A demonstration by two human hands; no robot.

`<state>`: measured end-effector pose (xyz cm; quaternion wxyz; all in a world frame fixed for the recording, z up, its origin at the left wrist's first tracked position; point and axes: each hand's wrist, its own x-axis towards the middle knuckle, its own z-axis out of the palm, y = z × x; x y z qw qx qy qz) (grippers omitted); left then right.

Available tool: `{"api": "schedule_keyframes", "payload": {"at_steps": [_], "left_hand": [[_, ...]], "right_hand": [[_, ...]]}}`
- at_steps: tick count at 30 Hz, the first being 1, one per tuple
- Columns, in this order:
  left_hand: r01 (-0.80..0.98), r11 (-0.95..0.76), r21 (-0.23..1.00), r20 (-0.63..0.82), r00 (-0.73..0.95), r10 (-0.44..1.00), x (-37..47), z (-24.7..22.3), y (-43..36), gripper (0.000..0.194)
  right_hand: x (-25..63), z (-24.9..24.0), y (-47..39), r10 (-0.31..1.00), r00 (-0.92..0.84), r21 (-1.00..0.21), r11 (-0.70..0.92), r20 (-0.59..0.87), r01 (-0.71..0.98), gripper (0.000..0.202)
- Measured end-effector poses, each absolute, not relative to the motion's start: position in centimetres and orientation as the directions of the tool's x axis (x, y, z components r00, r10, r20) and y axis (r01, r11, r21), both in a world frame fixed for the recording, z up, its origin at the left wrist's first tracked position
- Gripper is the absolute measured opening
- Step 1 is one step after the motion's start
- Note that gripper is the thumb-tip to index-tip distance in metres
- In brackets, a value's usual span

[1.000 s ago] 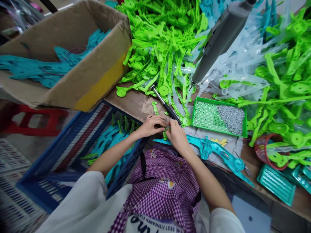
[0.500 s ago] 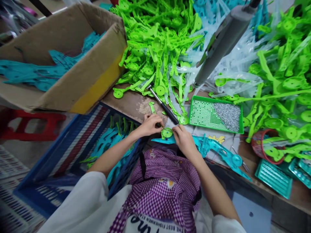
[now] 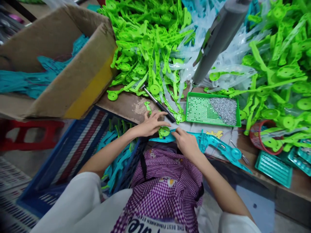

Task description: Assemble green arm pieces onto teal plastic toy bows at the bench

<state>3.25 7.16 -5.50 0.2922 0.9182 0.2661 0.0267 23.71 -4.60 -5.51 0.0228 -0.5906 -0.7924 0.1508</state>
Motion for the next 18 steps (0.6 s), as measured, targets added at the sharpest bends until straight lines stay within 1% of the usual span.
{"api": "schedule_keyframes", "payload": {"at_steps": [2, 4, 6, 8, 10, 14, 18], "left_hand": [[0.406, -0.763, 0.503, -0.104, 0.905, 0.412, 3.5, -5.3, 7.1, 0.070], [0.378, -0.794, 0.477, -0.141, 0.924, 0.355, 3.9, -5.1, 7.3, 0.082], [0.387, -0.796, 0.466, -0.191, 0.922, 0.337, 4.1, -4.9, 7.6, 0.088], [0.394, -0.794, 0.463, -0.222, 0.919, 0.327, 4.3, -4.7, 7.9, 0.090], [0.376, -0.806, 0.456, -0.228, 0.925, 0.303, 4.5, -4.6, 8.1, 0.089], [0.322, -0.836, 0.445, -0.227, 0.943, 0.242, 4.7, -4.6, 8.1, 0.084], [0.316, -0.789, 0.526, -0.203, 0.948, 0.244, 4.8, -4.7, 8.1, 0.083]], "right_hand": [[23.9, -5.8, -4.4, 0.949, -0.280, -0.357, 0.213, -0.146, 0.909, 0.029], [24.2, -6.2, -4.3, 0.965, -0.232, -0.470, 0.150, -0.123, 0.870, 0.025], [24.4, -6.5, -4.3, 0.980, -0.172, -0.574, 0.084, -0.102, 0.815, 0.020], [24.7, -6.7, -4.2, 0.984, -0.146, -0.641, 0.046, -0.104, 0.766, 0.016], [25.0, -6.7, -4.2, 0.980, -0.160, -0.673, 0.040, -0.117, 0.739, 0.016], [25.2, -6.6, -3.9, 0.975, -0.182, -0.687, 0.046, -0.127, 0.725, 0.018], [25.3, -6.7, -3.7, 0.981, -0.159, -0.685, 0.042, -0.109, 0.728, 0.021]]}}
